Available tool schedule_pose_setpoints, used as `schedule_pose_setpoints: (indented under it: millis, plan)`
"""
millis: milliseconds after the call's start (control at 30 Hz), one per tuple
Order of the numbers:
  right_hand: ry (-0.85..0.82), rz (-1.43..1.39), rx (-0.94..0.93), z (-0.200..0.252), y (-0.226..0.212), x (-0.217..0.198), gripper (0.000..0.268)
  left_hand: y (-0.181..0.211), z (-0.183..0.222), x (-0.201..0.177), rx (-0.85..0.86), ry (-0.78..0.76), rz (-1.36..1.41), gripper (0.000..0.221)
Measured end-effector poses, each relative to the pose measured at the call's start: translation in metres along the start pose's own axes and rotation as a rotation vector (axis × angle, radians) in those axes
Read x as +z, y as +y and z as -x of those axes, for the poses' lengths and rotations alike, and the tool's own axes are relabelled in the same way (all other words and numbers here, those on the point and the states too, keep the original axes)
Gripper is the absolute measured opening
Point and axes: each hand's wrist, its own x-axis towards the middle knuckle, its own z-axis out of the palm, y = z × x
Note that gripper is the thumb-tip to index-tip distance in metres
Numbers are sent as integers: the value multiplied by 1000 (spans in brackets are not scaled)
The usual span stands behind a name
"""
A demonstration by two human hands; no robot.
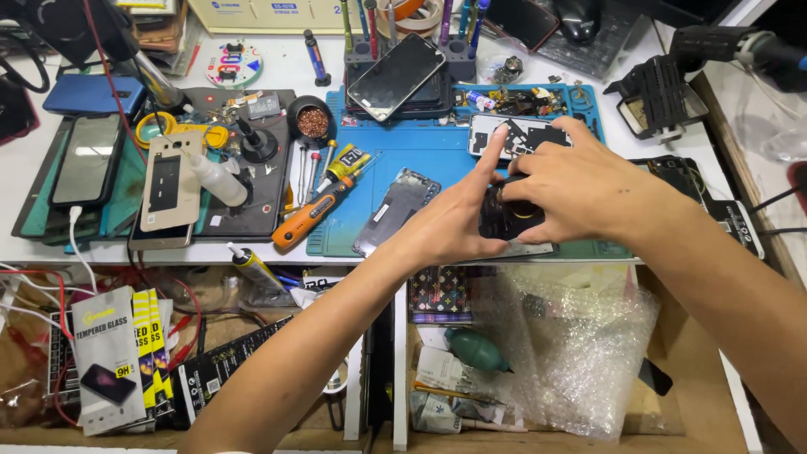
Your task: Applying adhesive to a mobile phone frame and installing a replacement screen
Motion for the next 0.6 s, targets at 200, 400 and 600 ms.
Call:
schedule_pose_setpoints:
  millis: [200, 400, 600]
  plan:
    - [104, 8, -29, 0, 6, 16, 36, 1, 2, -1, 13, 18, -34, 133]
    - [40, 25, -22, -1, 7, 22, 52, 8, 39, -6, -12, 438, -142, 75]
    - [23, -4, -22, -1, 9, 24, 55, -17, 110, 43, -46, 418, -746, 53]
